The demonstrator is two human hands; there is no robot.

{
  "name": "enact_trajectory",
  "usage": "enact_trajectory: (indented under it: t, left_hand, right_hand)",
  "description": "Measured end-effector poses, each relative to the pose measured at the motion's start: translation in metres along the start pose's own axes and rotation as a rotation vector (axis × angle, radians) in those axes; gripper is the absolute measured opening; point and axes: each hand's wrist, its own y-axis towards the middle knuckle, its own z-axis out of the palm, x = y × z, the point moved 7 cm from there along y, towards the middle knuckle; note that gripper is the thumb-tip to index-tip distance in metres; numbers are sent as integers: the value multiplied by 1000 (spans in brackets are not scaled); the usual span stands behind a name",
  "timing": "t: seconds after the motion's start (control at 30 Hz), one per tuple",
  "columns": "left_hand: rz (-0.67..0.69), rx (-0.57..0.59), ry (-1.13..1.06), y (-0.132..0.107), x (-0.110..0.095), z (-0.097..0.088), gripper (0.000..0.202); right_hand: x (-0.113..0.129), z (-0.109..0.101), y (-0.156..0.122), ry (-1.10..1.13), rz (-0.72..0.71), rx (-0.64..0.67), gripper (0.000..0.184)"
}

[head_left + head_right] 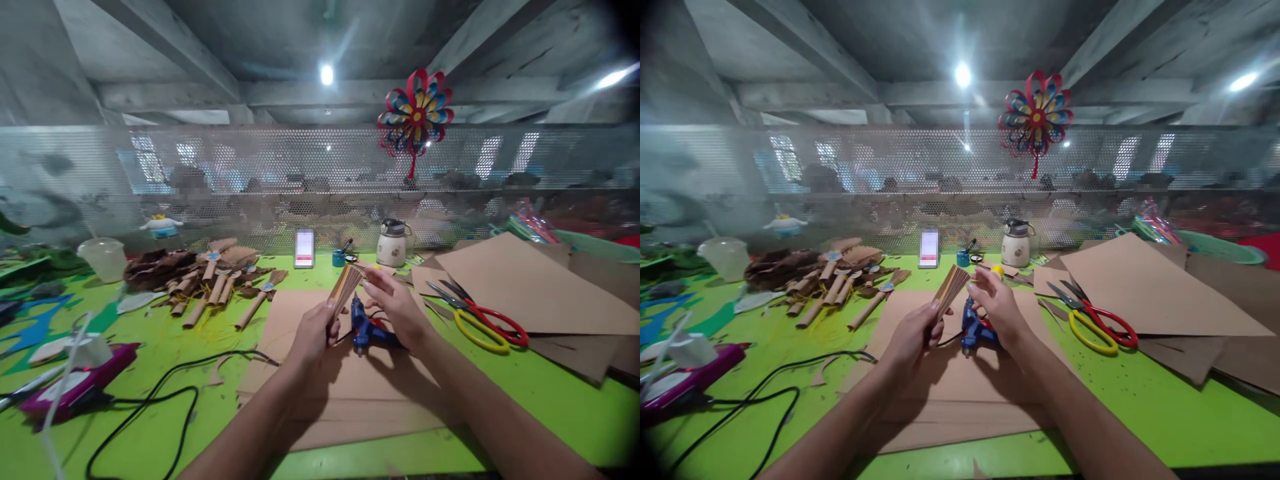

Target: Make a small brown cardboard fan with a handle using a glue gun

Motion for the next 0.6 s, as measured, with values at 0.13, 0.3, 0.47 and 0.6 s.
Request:
enact_trajectory:
  t: [0.13,0.3,0.47,0.6]
  left_hand:
    - [0,27,14,0,-2,2,37]
    - [-1,43,37,0,-1,1,38]
    - [34,2,-2,3,-3,-8,37]
    - [46,-49,-53,9,-3,-20,35]
  right_hand:
    - [-6,10,-9,204,160,90,51]
    - [-13,18,-19,269,292,234,33]
    - [-19,32,-31,160,333,415,29]
    - [-15,48,-47,58,327,578,34]
